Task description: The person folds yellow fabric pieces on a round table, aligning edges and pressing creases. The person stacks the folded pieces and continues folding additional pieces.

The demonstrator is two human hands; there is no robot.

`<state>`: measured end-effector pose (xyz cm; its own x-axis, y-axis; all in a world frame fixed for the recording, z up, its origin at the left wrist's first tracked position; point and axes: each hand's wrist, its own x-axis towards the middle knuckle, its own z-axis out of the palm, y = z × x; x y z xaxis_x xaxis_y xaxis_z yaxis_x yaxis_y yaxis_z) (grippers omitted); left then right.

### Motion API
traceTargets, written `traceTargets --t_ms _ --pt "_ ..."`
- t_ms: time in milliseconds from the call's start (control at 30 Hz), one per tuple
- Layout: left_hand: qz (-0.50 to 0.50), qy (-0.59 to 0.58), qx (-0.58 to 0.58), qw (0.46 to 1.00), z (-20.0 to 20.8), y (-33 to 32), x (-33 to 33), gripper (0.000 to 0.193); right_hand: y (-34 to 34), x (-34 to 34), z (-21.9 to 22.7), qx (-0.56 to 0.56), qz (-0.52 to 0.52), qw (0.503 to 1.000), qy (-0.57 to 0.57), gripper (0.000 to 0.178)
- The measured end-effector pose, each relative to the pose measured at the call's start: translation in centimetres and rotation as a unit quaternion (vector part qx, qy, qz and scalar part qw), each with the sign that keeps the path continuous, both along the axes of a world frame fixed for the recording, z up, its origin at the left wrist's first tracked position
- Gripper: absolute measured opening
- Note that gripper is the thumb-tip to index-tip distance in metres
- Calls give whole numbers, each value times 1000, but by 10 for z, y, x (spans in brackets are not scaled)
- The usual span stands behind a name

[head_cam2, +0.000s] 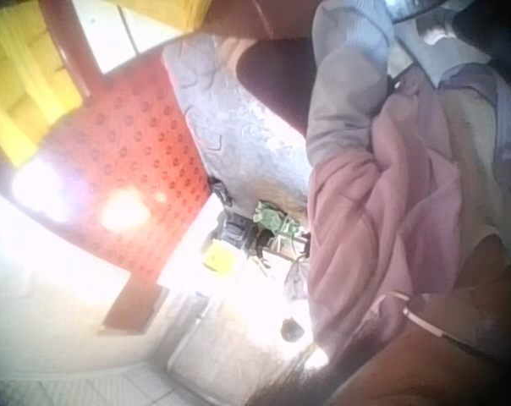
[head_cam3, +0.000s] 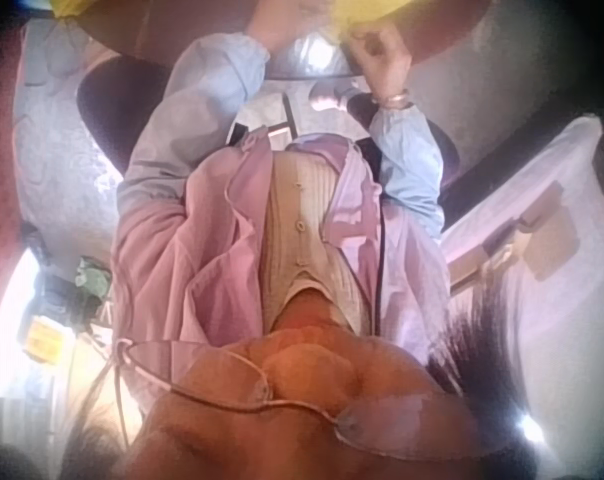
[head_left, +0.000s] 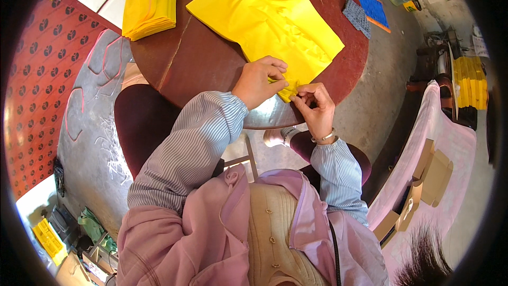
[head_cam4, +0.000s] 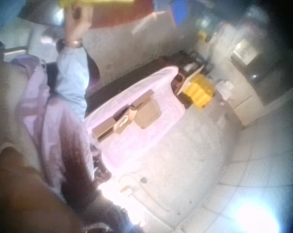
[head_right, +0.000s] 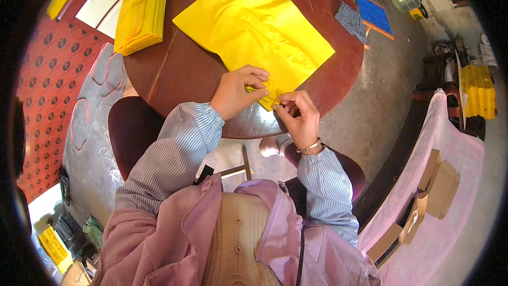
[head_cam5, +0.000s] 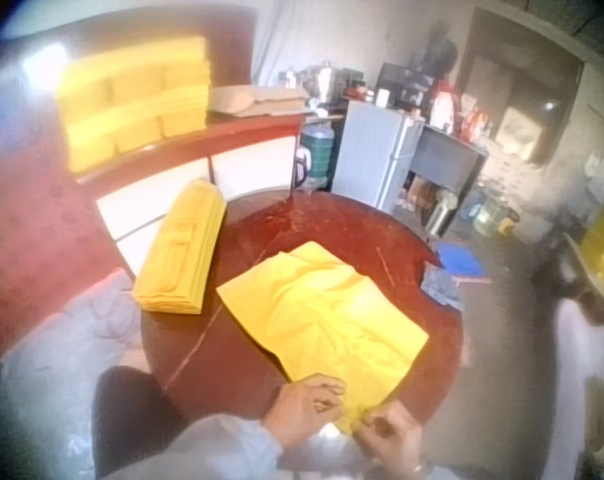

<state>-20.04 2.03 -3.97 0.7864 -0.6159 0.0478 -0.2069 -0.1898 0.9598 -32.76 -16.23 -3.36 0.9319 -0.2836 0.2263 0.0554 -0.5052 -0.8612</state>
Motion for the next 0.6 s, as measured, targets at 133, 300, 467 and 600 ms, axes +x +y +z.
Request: traceTargets --t_ms 133,300,467,600 --pt "-3 -9 -7 1000 -1 1 1 14 -1 -1 4 -33 11 999 3 18" --pt "-12 -5 -2 1000 -1 2 2 13 -2 3 4 -49 17 998 -26 14" --pt "-32 -12 4 999 0 6 6 14 -2 3 5 -21 8 1000 13 12" --pt "-46 -3 8 999 2 8 7 15 -2 2 4 5 6 1000 20 12"
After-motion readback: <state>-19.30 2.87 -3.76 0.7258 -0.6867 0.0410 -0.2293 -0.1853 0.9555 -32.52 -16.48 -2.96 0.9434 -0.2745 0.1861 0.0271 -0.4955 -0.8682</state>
